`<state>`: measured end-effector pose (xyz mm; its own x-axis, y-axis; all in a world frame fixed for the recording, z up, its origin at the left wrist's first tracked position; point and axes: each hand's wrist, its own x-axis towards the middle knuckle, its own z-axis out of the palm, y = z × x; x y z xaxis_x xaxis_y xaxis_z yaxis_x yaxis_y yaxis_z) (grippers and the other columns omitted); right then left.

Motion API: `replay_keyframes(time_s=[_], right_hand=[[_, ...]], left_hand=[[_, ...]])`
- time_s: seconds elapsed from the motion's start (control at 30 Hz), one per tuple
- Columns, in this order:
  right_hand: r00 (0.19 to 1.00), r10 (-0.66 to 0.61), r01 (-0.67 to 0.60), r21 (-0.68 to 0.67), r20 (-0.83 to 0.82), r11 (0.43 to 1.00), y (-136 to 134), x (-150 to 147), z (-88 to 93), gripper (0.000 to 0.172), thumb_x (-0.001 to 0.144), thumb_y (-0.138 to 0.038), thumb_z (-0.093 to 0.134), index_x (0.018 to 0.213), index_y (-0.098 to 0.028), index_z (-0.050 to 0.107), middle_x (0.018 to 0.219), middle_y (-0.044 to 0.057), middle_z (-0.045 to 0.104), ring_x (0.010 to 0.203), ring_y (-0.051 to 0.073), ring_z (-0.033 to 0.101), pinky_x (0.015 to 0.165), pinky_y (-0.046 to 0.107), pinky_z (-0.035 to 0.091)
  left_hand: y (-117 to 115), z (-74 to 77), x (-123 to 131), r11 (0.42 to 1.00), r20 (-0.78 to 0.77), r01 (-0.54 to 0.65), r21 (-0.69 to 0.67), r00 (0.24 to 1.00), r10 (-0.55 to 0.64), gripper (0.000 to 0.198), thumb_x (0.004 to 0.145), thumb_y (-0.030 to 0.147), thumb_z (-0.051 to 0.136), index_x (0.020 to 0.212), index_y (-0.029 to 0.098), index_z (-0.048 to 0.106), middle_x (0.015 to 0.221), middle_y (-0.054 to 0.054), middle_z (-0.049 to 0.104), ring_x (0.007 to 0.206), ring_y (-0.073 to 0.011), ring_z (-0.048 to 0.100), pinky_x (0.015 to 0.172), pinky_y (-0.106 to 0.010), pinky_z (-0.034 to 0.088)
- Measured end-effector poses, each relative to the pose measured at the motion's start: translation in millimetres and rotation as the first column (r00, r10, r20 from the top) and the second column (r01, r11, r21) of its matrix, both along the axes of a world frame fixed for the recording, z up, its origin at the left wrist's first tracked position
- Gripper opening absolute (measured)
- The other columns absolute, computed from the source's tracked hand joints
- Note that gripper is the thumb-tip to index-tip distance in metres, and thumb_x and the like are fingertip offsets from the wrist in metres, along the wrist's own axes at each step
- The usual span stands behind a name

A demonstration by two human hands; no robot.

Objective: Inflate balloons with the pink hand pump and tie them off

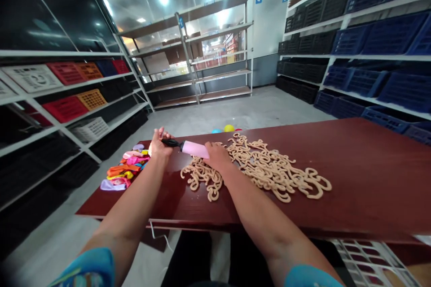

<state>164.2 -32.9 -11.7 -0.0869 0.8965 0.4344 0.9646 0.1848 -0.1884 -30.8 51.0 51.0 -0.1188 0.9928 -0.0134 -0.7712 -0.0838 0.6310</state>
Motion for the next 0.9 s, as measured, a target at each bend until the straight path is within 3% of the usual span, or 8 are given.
replay_keyframes(time_s=[0.17,0.27,0.37,0.43,0.5,0.6,0.73,0.9], right_hand=[[0.999,-0.043,0.043,0.001,-0.012,0.999,-4,5,3.2,0.036,0.070,-0.035,0.063,0.098,-0.019,0.048,0.094,0.008,0.060,0.090,0.024,0.053,0.073,0.031,0.038],[0.999,-0.048,0.048,0.020,-0.002,0.999,-5,5,4.3,0.034,0.071,-0.035,0.062,0.098,-0.019,0.048,0.094,0.008,0.060,0.089,0.024,0.054,0.071,0.031,0.039],[0.999,-0.032,0.032,0.014,0.001,0.999,-5,3,4.8,0.033,0.071,-0.035,0.061,0.097,-0.019,0.048,0.095,0.009,0.060,0.089,0.024,0.054,0.072,0.032,0.040],[1.000,-0.023,0.023,-0.003,-0.001,1.000,-5,3,5.0,0.035,0.070,-0.034,0.062,0.097,-0.018,0.048,0.097,0.009,0.060,0.092,0.024,0.053,0.074,0.032,0.040],[1.000,-0.027,0.027,-0.013,-0.006,1.000,-4,3,5.1,0.037,0.069,-0.034,0.063,0.099,-0.018,0.048,0.098,0.009,0.060,0.093,0.024,0.054,0.075,0.032,0.040],[0.998,-0.056,0.056,-0.011,-0.021,0.998,-3,6,5.1,0.037,0.070,-0.032,0.063,0.100,-0.018,0.047,0.098,0.009,0.060,0.092,0.023,0.055,0.075,0.032,0.039],[0.993,-0.095,0.095,-0.008,-0.070,0.995,0,12,4.9,0.037,0.070,-0.034,0.063,0.099,-0.019,0.047,0.094,0.008,0.061,0.086,0.022,0.056,0.072,0.030,0.038],[0.981,-0.131,0.137,0.031,-0.146,0.990,2,25,4.2,0.036,0.071,-0.038,0.061,0.099,-0.019,0.050,0.091,0.008,0.061,0.083,0.021,0.056,0.068,0.030,0.037]], left_hand=[[-6,4.1,0,0.990,0.084,0.110,0.089,0.990,-0.118,0.062,0.066,0.073,0.045,0.084,0.015,0.057,0.060,-0.002,0.054,0.053,-0.0133,0.054,0.059,-0.031,0.045],[-8,3.8,-1,0.986,0.065,0.146,0.085,0.986,-0.152,0.054,0.068,0.066,0.052,0.084,0.015,0.058,0.063,-0.002,0.056,0.054,-0.0121,0.054,0.058,-0.028,0.044],[-6,2.7,0,0.990,0.015,0.134,0.033,0.991,-0.134,0.025,0.077,0.040,0.059,0.084,0.015,0.058,0.062,0.000,0.056,0.051,-0.0084,0.052,0.055,-0.024,0.041],[-4,1.5,1,0.995,-0.020,0.097,-0.013,0.995,-0.097,0.012,0.084,0.025,0.052,0.083,0.015,0.058,0.060,0.001,0.054,0.048,-0.0075,0.050,0.054,-0.023,0.040],[-3,0.5,4,0.994,-0.047,0.101,-0.042,0.994,-0.103,0.019,0.088,0.023,0.043,0.079,0.014,0.057,0.058,0.000,0.053,0.050,-0.0091,0.051,0.055,-0.025,0.041],[-5,2.6,12,0.984,-0.089,0.172,-0.035,0.981,-0.174,0.036,0.088,0.040,0.037,0.063,0.016,0.048,0.054,-0.001,0.049,0.052,-0.0140,0.052,0.056,-0.032,0.044],[-10,20.1,25,0.994,-0.135,0.107,0.000,0.985,-0.106,0.048,0.083,0.056,0.036,0.053,0.020,0.025,0.042,0.004,0.030,0.040,-0.0130,0.042,0.050,-0.033,0.042],[-7,65.6,22,0.998,-0.204,-0.057,0.021,0.977,0.060,0.045,0.086,0.052,0.031,0.056,0.020,0.018,0.039,0.006,0.024,0.034,-0.0110,0.035,0.044,-0.029,0.039]])
